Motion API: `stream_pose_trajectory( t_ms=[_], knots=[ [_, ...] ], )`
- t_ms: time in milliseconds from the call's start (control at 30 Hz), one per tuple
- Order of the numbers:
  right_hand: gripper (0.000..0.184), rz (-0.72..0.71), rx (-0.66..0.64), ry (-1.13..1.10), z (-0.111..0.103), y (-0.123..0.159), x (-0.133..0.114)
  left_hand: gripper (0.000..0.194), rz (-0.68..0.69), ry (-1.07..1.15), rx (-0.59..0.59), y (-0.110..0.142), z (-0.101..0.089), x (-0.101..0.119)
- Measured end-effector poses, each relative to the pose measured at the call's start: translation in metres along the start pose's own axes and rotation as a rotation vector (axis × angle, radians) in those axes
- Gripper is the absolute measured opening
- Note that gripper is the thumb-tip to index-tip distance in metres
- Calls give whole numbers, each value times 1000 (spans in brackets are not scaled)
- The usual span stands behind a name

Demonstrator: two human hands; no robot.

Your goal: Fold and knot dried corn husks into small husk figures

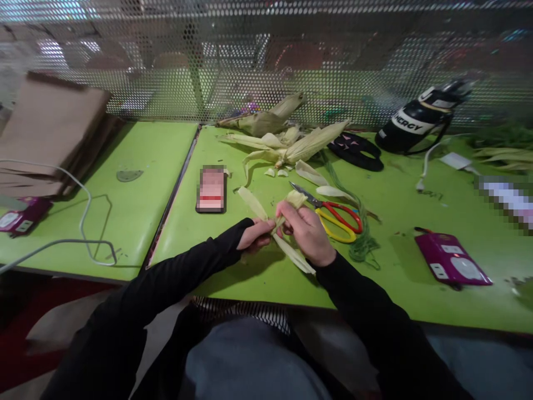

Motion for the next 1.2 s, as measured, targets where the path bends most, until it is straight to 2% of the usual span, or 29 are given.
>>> stream_pose_trajectory(
  t_ms=[167, 300, 333, 367, 433, 467, 500, 533, 633, 700, 867, 1033, 1200],
  knots=[
    [48, 89, 68, -7, -11, -7, 13, 32, 61, -63, 91, -2, -5, -4],
    [56, 82, 15, 97, -17, -14, 13, 32, 52, 99, 113, -14, -13, -2],
    [57, 35, 43, 125, -22, -16, 7, 30, 50, 168, 129, -17, -17, 0],
    [56, -40, 123, 152, -31, -17, -1, 27, 58, 236, 152, -21, -22, 2],
    [50, -274, 404, 208, -58, -12, -27, 24, 114, 353, 208, -26, -34, 9],
    [49, -399, 507, 244, -65, -4, -41, 24, 158, 393, 235, -27, -40, 12],
    [49, -496, 527, 289, -62, 3, -49, 24, 200, 418, 248, -27, -44, 15],
    [50, -554, 461, 343, -50, 7, -53, 26, 235, 436, 248, -26, -46, 16],
    [47, -493, 5, 535, 11, 13, -30, 29, 282, 447, 200, -23, -42, 18],
    [40, -423, -126, 574, 32, 18, -14, 29, 265, 433, 185, -21, -37, 17],
    [33, -346, -200, 443, 44, 25, -7, 24, 177, 381, 236, -21, -35, 17],
    [35, -448, -298, 431, 47, 36, -16, 24, 214, 284, 243, -22, -36, 18],
    [34, -531, -373, 456, 55, 45, -15, 21, 256, 251, 222, -19, -34, 24]
  ],
)
Point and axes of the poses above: each hand's wrist, its own y-axis away from the middle knuckle, its own z-axis out of the palm, x = y × z, the point moved 10 cm from there along -y, towards the middle knuckle, and after that the axes turned 15 degrees about x, right-handed, at the moved point
